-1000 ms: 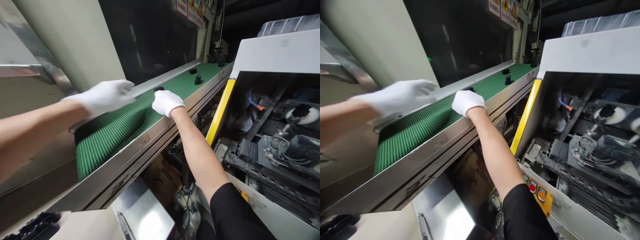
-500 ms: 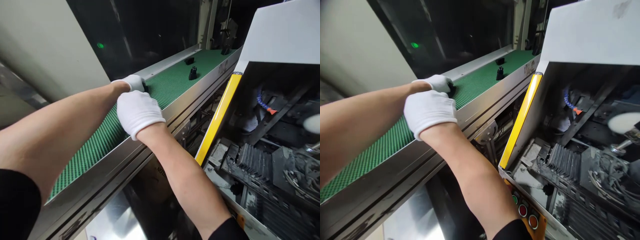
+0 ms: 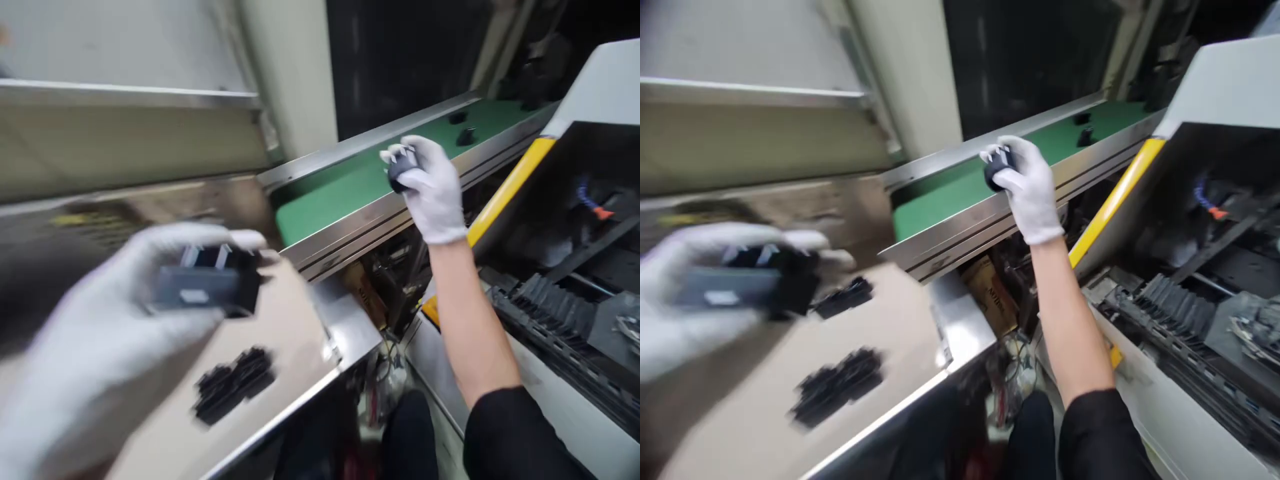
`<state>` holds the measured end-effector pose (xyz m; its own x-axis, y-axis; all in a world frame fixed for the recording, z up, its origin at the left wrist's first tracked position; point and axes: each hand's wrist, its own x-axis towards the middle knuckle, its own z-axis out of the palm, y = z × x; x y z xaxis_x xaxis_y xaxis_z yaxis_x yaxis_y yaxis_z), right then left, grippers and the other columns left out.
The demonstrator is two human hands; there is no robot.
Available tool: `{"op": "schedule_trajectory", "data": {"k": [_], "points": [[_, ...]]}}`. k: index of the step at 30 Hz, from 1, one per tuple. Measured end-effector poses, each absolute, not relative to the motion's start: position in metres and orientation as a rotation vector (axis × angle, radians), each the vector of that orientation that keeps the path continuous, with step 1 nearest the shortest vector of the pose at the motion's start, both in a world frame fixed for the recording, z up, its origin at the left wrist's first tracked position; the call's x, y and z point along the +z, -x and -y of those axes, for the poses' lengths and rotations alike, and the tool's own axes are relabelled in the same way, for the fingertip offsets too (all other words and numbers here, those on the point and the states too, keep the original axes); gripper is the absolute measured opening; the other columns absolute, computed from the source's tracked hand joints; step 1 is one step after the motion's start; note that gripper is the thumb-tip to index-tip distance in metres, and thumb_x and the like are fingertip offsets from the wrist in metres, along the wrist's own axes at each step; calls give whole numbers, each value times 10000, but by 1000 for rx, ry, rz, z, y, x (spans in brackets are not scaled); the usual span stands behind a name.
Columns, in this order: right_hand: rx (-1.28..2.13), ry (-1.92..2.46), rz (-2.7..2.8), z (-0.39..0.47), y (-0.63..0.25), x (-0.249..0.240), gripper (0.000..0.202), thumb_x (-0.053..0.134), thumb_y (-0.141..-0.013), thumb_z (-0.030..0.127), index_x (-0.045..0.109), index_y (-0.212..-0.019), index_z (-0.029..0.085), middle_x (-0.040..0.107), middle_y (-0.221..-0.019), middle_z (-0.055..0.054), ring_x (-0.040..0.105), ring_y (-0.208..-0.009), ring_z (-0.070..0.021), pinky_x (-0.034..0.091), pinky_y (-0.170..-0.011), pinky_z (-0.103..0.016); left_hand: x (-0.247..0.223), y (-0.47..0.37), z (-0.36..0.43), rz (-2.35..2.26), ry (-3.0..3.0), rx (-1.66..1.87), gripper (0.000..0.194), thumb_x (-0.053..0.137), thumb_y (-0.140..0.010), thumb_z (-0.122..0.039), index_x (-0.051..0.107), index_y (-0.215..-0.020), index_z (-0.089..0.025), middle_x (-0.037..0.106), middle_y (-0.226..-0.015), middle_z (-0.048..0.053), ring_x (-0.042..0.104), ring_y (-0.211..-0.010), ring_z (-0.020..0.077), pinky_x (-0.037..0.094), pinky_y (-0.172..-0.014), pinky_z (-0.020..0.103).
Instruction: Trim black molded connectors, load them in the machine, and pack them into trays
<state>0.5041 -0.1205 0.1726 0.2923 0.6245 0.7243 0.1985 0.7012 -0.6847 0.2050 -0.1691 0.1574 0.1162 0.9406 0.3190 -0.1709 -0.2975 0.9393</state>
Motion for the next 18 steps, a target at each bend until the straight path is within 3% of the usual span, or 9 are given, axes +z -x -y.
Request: {"op": "schedule_trajectory", "data": {"k": [3,8,15,18], "points": [[692,614,1117,209,-403,99,387,829,-760,249,672,-1111,283,748,-1161,-28,719,-1177,-263,578,-1093,-529,83,-165,238,-767,-1067,1307,583,1044,-564,-337,749,-1062,-266,768,-1164,82,776,-979,329,680,-879,456],[1011,770,744,321,-285,1,483,965,-691,285,681,-1081,292,802,-1097,-9,766,-1092,-221,630,-1037,-425,1,-149,294,-608,-732,1194,512,978,-687,-293,728,-1130,-240,731,-1248,85,697,-1219,299,582,-1063,405],[944,957,842,356,-266,-19,454,911,-760,330,643,-1126,291,790,-1188,-40,747,-1174,-267,605,-1093,-514,-21,-133,331,-664,-715,1170,442,912,-766,-236,712,-1159,-260,707,-1274,52,653,-1271,266,549,-1095,390],[809,1001,917,366,-263,-19,410,832,-838,219,654,-1193,319,778,-1238,-25,734,-1218,-243,599,-1116,-490,-25,-140,339,-739,-784,1194,467,872,-804,-257,699,-1237,-263,685,-1324,68,638,-1288,286,527,-1133,425]]}}
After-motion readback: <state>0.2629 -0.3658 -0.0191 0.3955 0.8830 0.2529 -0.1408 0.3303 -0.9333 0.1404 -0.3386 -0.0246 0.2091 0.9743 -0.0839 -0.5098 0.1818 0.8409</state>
